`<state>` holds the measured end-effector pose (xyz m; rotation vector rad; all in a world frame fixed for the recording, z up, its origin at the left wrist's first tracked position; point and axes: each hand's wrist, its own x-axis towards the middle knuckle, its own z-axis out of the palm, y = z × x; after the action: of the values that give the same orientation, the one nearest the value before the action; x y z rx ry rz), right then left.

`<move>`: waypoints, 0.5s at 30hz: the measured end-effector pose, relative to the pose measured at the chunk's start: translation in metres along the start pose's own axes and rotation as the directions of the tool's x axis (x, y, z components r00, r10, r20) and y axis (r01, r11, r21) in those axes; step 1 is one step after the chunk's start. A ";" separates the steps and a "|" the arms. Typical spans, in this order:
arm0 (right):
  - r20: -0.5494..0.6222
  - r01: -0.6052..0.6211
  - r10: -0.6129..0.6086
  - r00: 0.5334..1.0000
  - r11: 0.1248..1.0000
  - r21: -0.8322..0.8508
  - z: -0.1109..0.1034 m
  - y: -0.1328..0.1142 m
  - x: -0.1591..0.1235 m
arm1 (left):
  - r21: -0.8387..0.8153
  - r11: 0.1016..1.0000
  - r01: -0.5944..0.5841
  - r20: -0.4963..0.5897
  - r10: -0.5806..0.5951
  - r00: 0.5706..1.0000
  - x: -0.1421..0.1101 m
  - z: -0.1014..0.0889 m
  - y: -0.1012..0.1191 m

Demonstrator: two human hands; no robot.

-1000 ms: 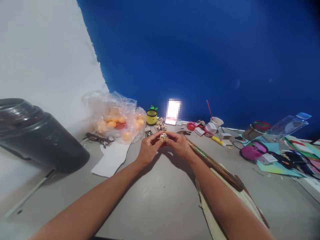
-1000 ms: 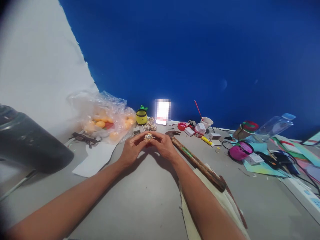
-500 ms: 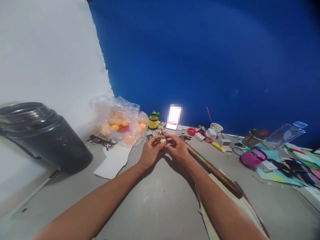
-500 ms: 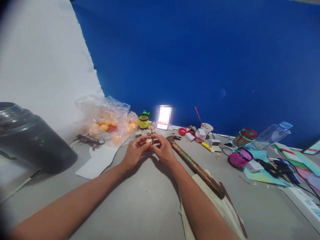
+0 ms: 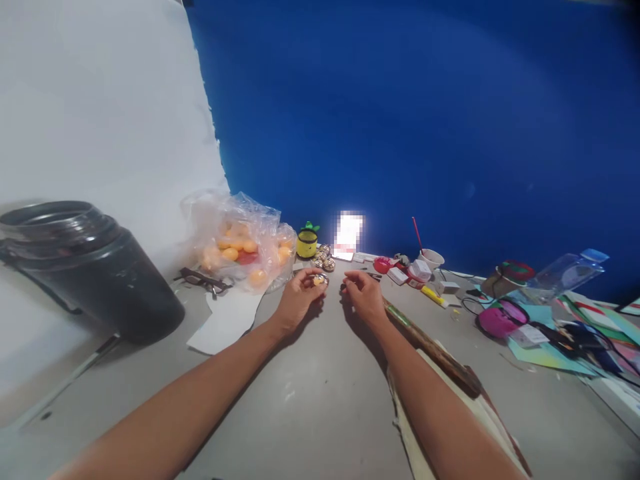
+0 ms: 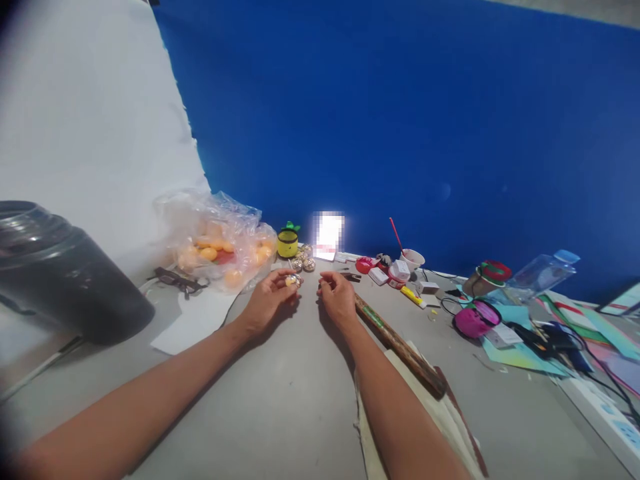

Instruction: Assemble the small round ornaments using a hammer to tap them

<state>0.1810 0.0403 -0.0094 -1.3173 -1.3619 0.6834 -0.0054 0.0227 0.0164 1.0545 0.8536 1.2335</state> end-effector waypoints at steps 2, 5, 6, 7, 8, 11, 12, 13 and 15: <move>0.012 0.007 -0.006 1.000 0.997 -0.074 -0.002 0.002 0.002 | 0.071 0.993 -0.098 -0.125 0.106 0.986 0.007 -0.004 0.001; 0.045 0.057 -0.049 0.998 0.975 -0.216 -0.004 0.004 0.002 | 0.108 0.977 -0.185 -0.274 0.208 0.939 0.017 -0.012 0.000; 0.056 0.079 -0.066 0.996 0.962 -0.262 -0.003 0.004 0.001 | 0.083 0.980 -0.181 -0.299 0.198 0.934 0.020 -0.014 0.000; 0.067 0.101 -0.084 0.994 0.947 -0.305 -0.003 0.004 0.000 | 0.047 0.984 -0.171 -0.314 0.177 0.933 0.022 -0.015 0.000; 0.079 0.123 -0.102 0.992 0.931 -0.344 -0.002 0.004 -0.001 | 0.009 0.987 -0.158 -0.319 0.152 0.936 0.023 -0.016 0.001; 0.137 0.190 -0.145 0.980 0.880 -0.435 0.001 0.002 -0.005 | -0.035 0.989 -0.141 -0.310 0.124 0.943 0.024 -0.017 0.007; 0.163 0.211 -0.152 0.975 0.862 -0.460 0.002 0.001 -0.006 | -0.017 0.989 -0.149 -0.309 0.137 0.941 0.024 -0.017 0.010; 0.190 0.229 -0.154 0.970 0.845 -0.483 0.002 0.000 -0.007 | 0.019 0.986 -0.164 -0.314 0.162 0.936 0.025 -0.019 0.014; 0.248 0.257 -0.144 0.958 0.816 -0.519 0.002 -0.003 -0.009 | 0.130 0.972 -0.198 -0.330 0.231 0.915 0.028 -0.024 0.023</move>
<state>0.1763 0.0321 -0.0099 -1.5414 -1.9286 0.2821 -0.0306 0.0542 0.0322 1.0438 1.0931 1.6090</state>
